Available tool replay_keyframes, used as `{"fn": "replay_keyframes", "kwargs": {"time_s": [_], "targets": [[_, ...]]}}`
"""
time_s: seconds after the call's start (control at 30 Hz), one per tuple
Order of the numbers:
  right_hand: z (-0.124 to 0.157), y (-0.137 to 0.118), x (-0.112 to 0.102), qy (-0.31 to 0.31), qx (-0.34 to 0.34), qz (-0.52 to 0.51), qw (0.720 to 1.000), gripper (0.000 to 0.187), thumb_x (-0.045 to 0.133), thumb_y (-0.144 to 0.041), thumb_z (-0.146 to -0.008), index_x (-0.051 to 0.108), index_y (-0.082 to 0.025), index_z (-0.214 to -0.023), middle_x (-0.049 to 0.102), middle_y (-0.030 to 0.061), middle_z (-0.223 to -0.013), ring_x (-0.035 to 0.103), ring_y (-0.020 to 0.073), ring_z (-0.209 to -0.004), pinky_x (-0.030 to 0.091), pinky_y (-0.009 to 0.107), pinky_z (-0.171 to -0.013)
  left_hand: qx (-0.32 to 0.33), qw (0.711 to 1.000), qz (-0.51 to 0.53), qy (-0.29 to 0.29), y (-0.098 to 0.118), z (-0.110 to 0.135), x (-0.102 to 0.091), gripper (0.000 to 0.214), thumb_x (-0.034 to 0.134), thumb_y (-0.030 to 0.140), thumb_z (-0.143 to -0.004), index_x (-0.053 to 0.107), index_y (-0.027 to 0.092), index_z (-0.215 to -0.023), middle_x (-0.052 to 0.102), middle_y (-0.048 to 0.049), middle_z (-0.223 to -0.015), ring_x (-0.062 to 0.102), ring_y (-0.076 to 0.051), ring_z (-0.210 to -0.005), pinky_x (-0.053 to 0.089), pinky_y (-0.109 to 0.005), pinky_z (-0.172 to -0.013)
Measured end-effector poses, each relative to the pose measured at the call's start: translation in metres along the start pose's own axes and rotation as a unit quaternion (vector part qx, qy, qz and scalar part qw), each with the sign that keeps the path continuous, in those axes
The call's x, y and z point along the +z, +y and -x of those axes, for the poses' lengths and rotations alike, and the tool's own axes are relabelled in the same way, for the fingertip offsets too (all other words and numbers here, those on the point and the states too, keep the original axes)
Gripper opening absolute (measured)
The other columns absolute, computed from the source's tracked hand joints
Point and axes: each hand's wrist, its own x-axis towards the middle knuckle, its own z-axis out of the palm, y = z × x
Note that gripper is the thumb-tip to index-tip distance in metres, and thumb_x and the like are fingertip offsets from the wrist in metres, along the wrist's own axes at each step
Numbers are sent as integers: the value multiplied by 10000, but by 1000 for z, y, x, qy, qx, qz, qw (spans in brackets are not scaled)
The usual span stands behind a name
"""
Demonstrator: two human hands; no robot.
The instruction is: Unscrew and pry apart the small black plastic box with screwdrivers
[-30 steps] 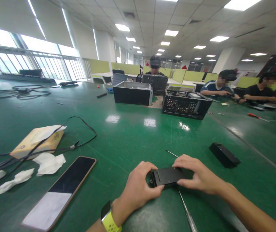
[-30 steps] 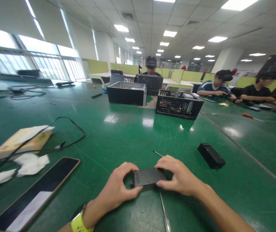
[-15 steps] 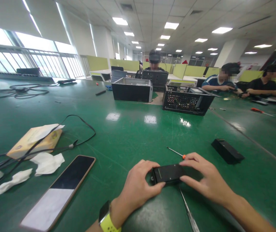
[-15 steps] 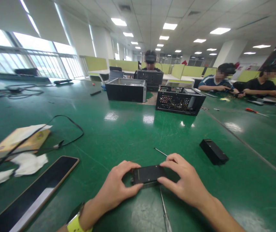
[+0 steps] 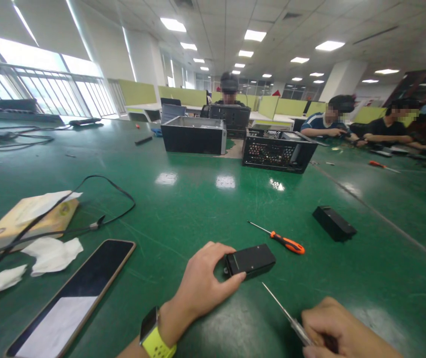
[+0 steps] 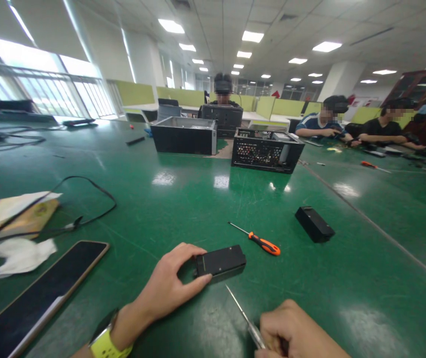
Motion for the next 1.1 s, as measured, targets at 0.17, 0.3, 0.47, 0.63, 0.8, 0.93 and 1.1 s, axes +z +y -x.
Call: {"fn": "replay_keyframes", "kwargs": {"time_s": [0.17, 0.3, 0.47, 0.63, 0.8, 0.93, 1.1], "targets": [[-22, -30, 1, 8, 14, 9, 1000, 285, 555, -201, -736, 359, -196, -529, 433, -40, -543, 492, 138, -633, 359, 228, -603, -2, 1000, 1, 6, -2, -1, -1, 264, 707, 306, -784, 652, 206, -1022, 680, -48, -939, 624, -240, -876, 500, -370, -797], [-26, -27, 13, 52, -12, 11, 998, 311, 565, -241, -751, 366, -199, -515, 473, -35, -525, 509, 143, -621, 348, 230, -571, -6, 1000, 9, 16, -5, 0, 0, 279, 716, 312, -784, 648, 208, -1034, 681, -51, -958, 624, -238, -891, 500, -365, -803], [-28, -21, 20, 109, 5, 49, 993, 325, 595, -302, -785, 421, -207, -527, 521, -33, -502, 501, 132, -538, 313, 236, -521, -1, 1000, 8, -2, -1, 0, 1, 296, 758, 305, -746, 653, 205, -1004, 676, -40, -936, 617, -239, -880, 496, -363, -793], [-39, -35, 30, 117, 41, 98, 987, 325, 612, -416, -810, 497, -212, -586, 617, -5, -590, 556, 158, -584, 303, 256, -560, -5, 1000, 2, -13, 2, 0, 2, 311, 770, 310, -746, 651, 202, -1012, 672, -39, -955, 614, -246, -902, 493, -364, -797], [-33, -31, 36, 126, 53, 108, 985, 325, 581, -450, -841, 517, -215, -627, 643, 2, -624, 575, 164, -592, 299, 257, -551, -10, 1000, -2, -13, 2, 1, 2, 345, 796, 304, -724, 650, 207, -1021, 670, -34, -952, 610, -245, -905, 488, -357, -798], [-33, -24, 44, 151, 74, 95, 981, 375, 583, -510, -835, 515, -215, -614, 624, 0, -583, 570, 168, -571, 314, 262, -544, -5, 1000, 2, -10, 1, 2, 3, 346, 796, 321, -730, 655, 201, -1022, 672, -35, -949, 611, -242, -902, 489, -355, -797], [-32, -33, 48, 166, 71, 28, 983, 395, 517, -513, -892, 569, -217, -635, 614, -1, -542, 577, 164, -542, 360, 255, -519, -9, 1000, -2, -6, 0, 3, 4, 353, 805, 323, -726, 661, 209, -1028, 675, -32, -951, 615, -242, -900, 490, -354, -803]]}}
